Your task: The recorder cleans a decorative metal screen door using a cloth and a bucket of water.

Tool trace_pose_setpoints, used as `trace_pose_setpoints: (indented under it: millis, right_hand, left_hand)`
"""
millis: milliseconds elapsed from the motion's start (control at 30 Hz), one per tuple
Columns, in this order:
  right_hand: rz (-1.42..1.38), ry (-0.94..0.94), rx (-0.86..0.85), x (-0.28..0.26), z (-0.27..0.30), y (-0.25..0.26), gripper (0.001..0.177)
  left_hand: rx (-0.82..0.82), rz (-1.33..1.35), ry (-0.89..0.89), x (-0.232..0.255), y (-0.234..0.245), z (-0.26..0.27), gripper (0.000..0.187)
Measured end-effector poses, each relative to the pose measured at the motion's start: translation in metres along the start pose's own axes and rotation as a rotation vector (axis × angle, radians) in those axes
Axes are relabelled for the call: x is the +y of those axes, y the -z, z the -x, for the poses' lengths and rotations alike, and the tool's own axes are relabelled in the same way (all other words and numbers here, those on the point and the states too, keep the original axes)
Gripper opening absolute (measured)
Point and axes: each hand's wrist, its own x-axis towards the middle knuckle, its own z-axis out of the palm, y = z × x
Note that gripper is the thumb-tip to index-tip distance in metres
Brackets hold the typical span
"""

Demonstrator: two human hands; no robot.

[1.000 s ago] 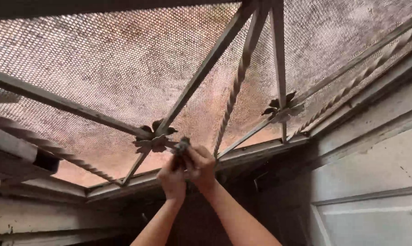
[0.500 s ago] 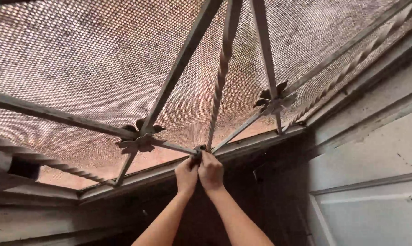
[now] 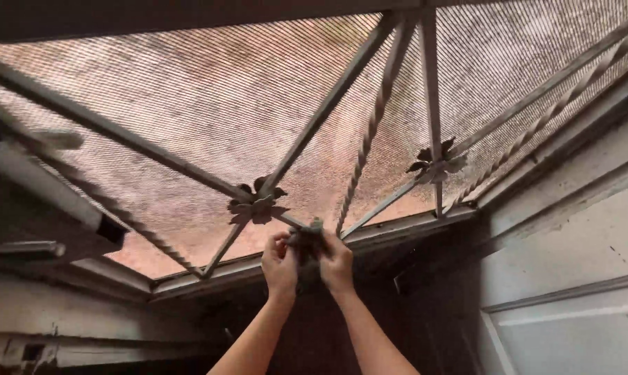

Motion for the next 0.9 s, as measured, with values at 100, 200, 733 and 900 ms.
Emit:
trace_pose_setpoints:
  millis: [100,200,733,900]
  right_hand:
    - [0.295,-0.010,0.041,-0.036,-0.006,-0.024,0.029]
    - [0.367,0.284,0.009,-0.063,-0.010,-0.037,0.027]
    - [-0.010,0.337,0.414,-0.265,-0.075,-0.015,0.028]
    - [-0.171,0.438,0.450,-0.311,-0.157,-0.013,0.023]
  left_hand:
    - [0.063,0.136,0.071,0.035,-0.001,-0.010,0.013]
    - [0.093,0.199,0.145,0.071,0.005,-0.010,0.012]
    - [0.002,-0.320,-0.902,0.324,-0.073,-0.020,0.023]
    - [-0.137,-0.191,-0.949,0.353,-0.146,-0.072,0.023]
